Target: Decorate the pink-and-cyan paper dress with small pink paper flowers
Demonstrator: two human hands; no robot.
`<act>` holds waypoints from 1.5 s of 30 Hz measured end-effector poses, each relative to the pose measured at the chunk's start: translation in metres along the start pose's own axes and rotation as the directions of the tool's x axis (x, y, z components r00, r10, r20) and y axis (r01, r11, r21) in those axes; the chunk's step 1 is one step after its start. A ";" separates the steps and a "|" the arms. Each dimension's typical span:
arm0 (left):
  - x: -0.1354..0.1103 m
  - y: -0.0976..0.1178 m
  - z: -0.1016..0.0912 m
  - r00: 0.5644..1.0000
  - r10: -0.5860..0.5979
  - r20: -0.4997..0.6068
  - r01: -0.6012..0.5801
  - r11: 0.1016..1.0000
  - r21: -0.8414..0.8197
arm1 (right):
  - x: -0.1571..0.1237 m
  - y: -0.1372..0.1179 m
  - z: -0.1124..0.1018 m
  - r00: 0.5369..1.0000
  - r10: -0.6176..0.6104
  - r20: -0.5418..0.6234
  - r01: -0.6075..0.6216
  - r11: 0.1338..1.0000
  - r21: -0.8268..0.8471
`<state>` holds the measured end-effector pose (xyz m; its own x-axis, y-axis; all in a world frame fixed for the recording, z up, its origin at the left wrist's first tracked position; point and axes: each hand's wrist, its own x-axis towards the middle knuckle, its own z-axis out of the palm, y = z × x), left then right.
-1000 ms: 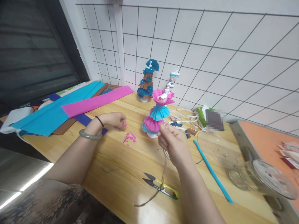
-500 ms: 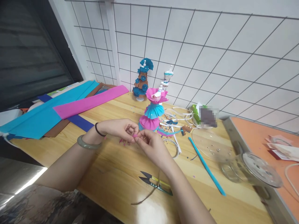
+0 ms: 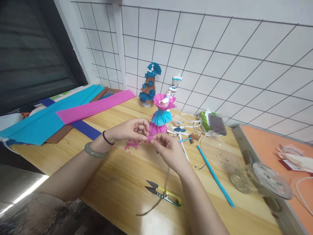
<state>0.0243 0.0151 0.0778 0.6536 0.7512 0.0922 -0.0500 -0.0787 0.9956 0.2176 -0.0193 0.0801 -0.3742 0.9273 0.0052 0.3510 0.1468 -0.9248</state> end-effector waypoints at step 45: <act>0.024 -0.024 0.041 0.931 -0.158 -0.330 -0.050 0.838 -0.543 | 0.018 0.013 -0.006 0.849 -0.190 -0.492 0.308 0.936 0.170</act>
<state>0.0717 0.0082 0.0558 0.3671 0.9277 -0.0674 -0.4842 0.2525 0.8377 0.2204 0.0010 0.0704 0.0378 0.9292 0.3676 0.0675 0.3646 -0.9287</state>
